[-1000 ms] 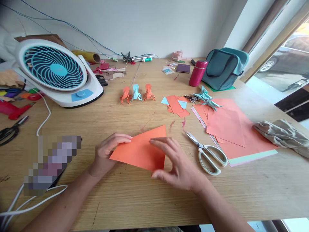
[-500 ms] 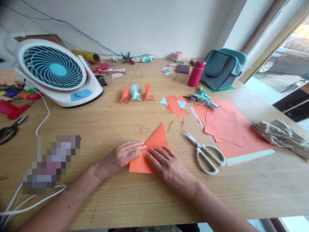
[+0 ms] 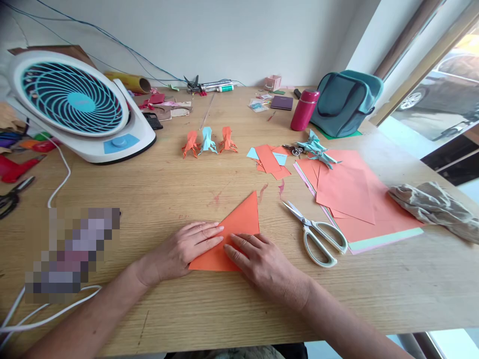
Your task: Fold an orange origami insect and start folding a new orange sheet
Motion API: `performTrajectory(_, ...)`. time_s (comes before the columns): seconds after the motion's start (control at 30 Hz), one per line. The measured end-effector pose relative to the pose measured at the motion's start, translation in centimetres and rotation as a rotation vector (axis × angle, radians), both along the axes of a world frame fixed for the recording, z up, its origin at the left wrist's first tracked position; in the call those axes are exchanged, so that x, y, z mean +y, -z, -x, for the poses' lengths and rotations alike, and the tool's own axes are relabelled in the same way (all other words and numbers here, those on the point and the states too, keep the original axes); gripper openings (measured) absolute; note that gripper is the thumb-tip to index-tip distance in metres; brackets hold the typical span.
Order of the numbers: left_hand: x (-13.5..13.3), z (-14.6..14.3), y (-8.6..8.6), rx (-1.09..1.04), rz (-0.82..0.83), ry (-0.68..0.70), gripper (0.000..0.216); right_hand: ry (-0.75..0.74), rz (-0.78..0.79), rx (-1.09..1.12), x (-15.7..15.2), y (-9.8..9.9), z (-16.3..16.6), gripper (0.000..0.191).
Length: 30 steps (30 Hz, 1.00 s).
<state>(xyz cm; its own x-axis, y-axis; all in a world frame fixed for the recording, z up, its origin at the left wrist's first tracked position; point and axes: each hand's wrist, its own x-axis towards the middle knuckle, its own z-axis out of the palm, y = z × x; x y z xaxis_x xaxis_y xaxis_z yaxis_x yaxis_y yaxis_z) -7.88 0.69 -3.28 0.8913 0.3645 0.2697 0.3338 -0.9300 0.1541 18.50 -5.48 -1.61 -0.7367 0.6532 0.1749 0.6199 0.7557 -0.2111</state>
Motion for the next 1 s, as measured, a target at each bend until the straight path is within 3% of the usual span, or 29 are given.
performTrajectory(0.27, -0.1, 0.2, 0.0, -0.059, 0.014, -0.012, 0.043, -0.004, 0.092, 0.029, 0.7, 0.3, -2.2, 0.056)
performTrajectory(0.4, -0.2, 0.1, -0.5, -0.078, 0.063, -0.017, 0.038, -0.016, 0.133, 0.127, 1.0, 0.2, -2.9, 0.053)
performTrajectory(0.57, -0.2, -0.4, -1.3, -0.167, 0.173, -0.075, 0.023, 0.041, 0.203, 0.276, 1.3, 0.1, -2.8, 0.035)
performTrajectory(0.73, 0.1, -1.0, -2.1, -0.228, 0.332, -0.165, 0.016, 0.170, 0.352, 0.366, 2.2, -0.6, -2.7, 0.023)
performTrajectory(1.0, 1.8, -1.9, -3.1, -0.122, 0.455, -0.437, 0.016, 0.464, 0.500, 0.415, 4.5, -1.2, -2.6, 0.025)
